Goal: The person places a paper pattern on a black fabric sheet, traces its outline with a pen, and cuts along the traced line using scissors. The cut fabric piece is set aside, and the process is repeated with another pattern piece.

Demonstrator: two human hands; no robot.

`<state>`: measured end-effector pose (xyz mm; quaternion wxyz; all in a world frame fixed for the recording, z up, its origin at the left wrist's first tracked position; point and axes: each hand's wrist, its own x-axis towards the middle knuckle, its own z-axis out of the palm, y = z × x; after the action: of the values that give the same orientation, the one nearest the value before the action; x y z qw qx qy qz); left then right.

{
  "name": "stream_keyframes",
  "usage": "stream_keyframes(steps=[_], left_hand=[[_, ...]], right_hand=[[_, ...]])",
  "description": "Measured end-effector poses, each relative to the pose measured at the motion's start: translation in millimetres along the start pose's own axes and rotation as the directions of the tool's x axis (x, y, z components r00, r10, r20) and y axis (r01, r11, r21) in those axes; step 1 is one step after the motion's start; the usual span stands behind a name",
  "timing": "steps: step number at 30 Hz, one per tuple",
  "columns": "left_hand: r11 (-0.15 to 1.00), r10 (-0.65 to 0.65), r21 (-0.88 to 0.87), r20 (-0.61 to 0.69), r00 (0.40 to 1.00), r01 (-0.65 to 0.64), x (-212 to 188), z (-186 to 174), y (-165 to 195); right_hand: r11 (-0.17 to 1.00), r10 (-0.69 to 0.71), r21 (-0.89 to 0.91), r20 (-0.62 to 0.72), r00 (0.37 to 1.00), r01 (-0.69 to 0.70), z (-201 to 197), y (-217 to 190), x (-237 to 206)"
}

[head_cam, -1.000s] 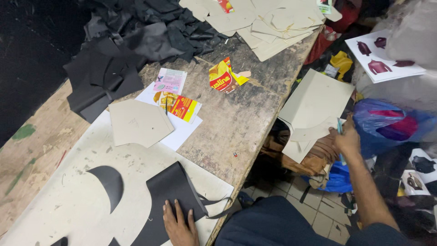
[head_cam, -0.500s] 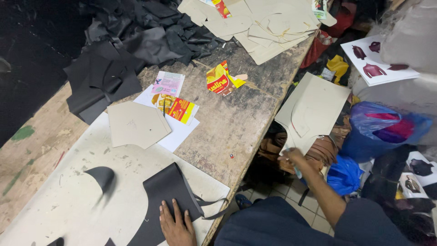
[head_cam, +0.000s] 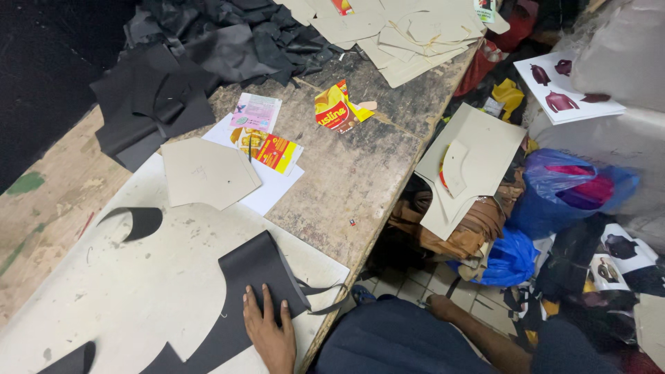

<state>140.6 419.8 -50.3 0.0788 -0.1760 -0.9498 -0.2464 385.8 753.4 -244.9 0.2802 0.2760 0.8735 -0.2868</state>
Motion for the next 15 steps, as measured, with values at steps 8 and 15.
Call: stream_keyframes(steps=[8,15], left_hand=[[0.927,-0.056,-0.351,0.217,0.975,0.131,7,-42,-30],[0.934,0.123,-0.356,0.243,0.962,-0.030,1,-76,-61]], right_hand=[[0.499,0.364,0.862,-0.302,0.881,0.090,-44,-93,-39],[0.785,-0.206,0.205,-0.804,0.558,0.585,-68,-239,-81]])
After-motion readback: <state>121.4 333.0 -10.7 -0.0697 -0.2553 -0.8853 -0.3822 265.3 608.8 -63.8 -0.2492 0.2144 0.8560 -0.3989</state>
